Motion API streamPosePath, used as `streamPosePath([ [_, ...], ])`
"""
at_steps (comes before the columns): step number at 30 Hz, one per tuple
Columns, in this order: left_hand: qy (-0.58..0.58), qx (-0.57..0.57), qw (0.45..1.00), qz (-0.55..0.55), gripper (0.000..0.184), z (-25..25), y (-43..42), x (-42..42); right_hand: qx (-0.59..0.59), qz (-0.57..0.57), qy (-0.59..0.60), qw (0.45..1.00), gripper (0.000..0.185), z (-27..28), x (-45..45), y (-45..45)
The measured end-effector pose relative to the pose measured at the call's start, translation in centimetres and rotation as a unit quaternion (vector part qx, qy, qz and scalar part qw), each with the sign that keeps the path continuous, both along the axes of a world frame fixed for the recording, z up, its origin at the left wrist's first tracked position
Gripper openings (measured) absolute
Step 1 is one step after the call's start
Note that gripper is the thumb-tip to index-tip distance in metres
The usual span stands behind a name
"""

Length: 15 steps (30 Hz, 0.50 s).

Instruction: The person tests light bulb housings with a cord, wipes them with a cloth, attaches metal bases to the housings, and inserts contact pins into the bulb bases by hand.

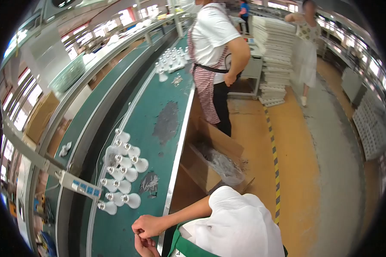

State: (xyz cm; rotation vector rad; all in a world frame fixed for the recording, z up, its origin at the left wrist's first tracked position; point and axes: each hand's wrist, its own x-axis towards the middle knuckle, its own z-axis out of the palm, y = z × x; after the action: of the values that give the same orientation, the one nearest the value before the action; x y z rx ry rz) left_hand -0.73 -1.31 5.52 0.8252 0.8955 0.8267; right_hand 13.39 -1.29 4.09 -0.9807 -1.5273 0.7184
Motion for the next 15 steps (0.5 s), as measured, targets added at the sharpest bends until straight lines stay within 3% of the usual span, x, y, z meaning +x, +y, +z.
streamPosePath([
  [15, -0.024, -0.01, 0.996, -0.085, 0.025, -0.6, 0.8, -0.7, -0.071, 0.061, 0.072, 0.993, 0.004, -0.5, 0.7, -0.1],
])
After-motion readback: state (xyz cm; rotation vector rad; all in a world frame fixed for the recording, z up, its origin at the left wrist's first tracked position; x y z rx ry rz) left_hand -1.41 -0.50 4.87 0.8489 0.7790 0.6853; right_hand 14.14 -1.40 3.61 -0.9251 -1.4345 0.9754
